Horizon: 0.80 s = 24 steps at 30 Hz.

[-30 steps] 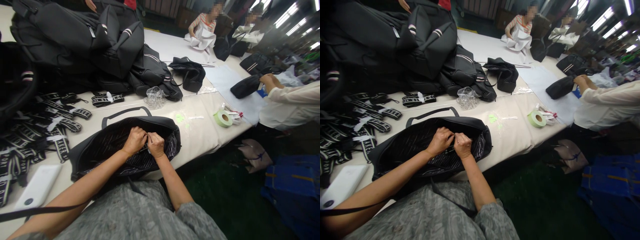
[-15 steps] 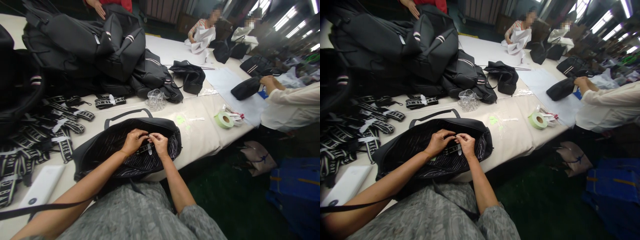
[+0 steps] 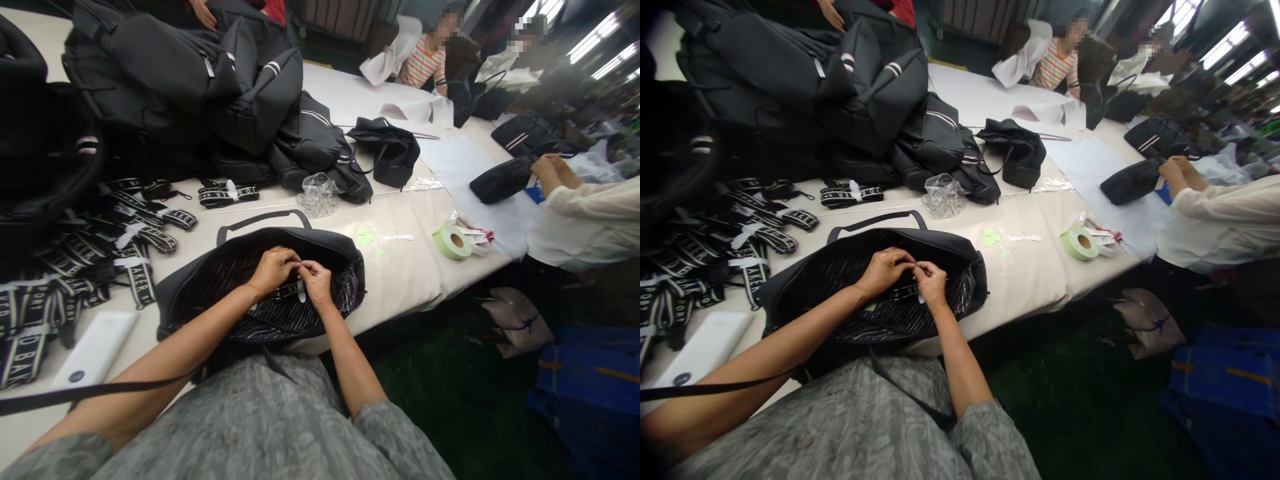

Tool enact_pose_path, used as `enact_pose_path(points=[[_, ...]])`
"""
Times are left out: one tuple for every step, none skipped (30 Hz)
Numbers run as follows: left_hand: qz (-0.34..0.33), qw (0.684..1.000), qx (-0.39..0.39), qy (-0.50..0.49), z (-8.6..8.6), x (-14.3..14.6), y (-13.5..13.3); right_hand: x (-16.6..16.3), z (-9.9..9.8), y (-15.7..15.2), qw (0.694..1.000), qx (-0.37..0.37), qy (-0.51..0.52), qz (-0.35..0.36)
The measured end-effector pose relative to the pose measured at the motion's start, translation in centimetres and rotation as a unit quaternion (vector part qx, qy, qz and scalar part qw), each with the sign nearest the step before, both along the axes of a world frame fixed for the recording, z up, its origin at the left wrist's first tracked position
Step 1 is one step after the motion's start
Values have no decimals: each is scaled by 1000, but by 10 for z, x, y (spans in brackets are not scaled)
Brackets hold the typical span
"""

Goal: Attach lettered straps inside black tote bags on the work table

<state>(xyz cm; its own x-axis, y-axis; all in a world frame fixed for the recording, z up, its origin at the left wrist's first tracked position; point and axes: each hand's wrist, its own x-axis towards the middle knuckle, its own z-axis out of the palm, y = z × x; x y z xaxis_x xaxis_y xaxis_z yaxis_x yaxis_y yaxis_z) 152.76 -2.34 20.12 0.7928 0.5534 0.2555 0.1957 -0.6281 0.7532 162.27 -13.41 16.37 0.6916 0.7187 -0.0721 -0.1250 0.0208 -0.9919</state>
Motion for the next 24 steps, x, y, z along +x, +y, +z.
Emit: enact_pose_path(points=[[-2,1000,2,3,-1,0,1,1,0,0,1000,2,1,1],[-8,1000,4,5,-2,0,2,2,0,0,1000,1,0,7],[-17,1000,7,8,-2,-2,3,3,0,-1,1000,-3,-3,16],[-29,999,10,10,-2,-4,5,3,1,-1,1000,-7,-10,27],[-39,999,13,11,0,-7,6,4,1,-1,999,-12,-21,38],[-47,999,17,10,2,-11,8,5,1,-1,998,-19,-37,48],[-51,998,22,8,5,-17,10,5,0,-1,996,-29,-57,54],[-49,998,28,5,10,-24,12,6,-1,-1,994,-45,-83,54],[-43,999,34,0,15,-32,13,7,-3,-2,990,-67,-110,47],[-27,999,43,-10,21,-42,15,8,-6,-2,986,-94,-136,33],[-2,998,58,-25,29,-51,15,10,-8,-2,981,-118,-156,16],[29,995,80,-42,36,-61,15,13,-10,-3,976,-135,-168,-1],[61,990,112,-57,44,-71,15,15,-12,-4,974,-144,-173,-15],[90,982,151,-63,52,-79,14,17,-13,-4,974,-146,-171,-23],[113,973,191,-59,59,-86,12,20,-13,-5,976,-143,-165,-25],[130,963,230,-44,64,-91,11,21,-13,-6,977,-137,-160,-23],[143,954,263,-20,69,-96,11,23,-11,-7,979,-131,-157,-19],[157,945,288,8,71,-99,11,24,-9,-8,980,-125,-156,-14],[173,937,302,35,73,-101,13,24,-6,-9,980,-121,-158,-10],[184,934,301,61,73,-102,17,24,-3,-10,980,-117,-162,-6],[184,937,284,90,71,-103,22,24,0,-12,980,-114,-165,-3],[173,944,252,122,70,-105,27,24,4,-15,979,-112,-169,-1],[158,952,213,151,68,-107,32,24,7,-19,979,-109,-175,-5],[145,958,176,176,66,-108,37,25,10,-24,977,-108,-184,-14]])
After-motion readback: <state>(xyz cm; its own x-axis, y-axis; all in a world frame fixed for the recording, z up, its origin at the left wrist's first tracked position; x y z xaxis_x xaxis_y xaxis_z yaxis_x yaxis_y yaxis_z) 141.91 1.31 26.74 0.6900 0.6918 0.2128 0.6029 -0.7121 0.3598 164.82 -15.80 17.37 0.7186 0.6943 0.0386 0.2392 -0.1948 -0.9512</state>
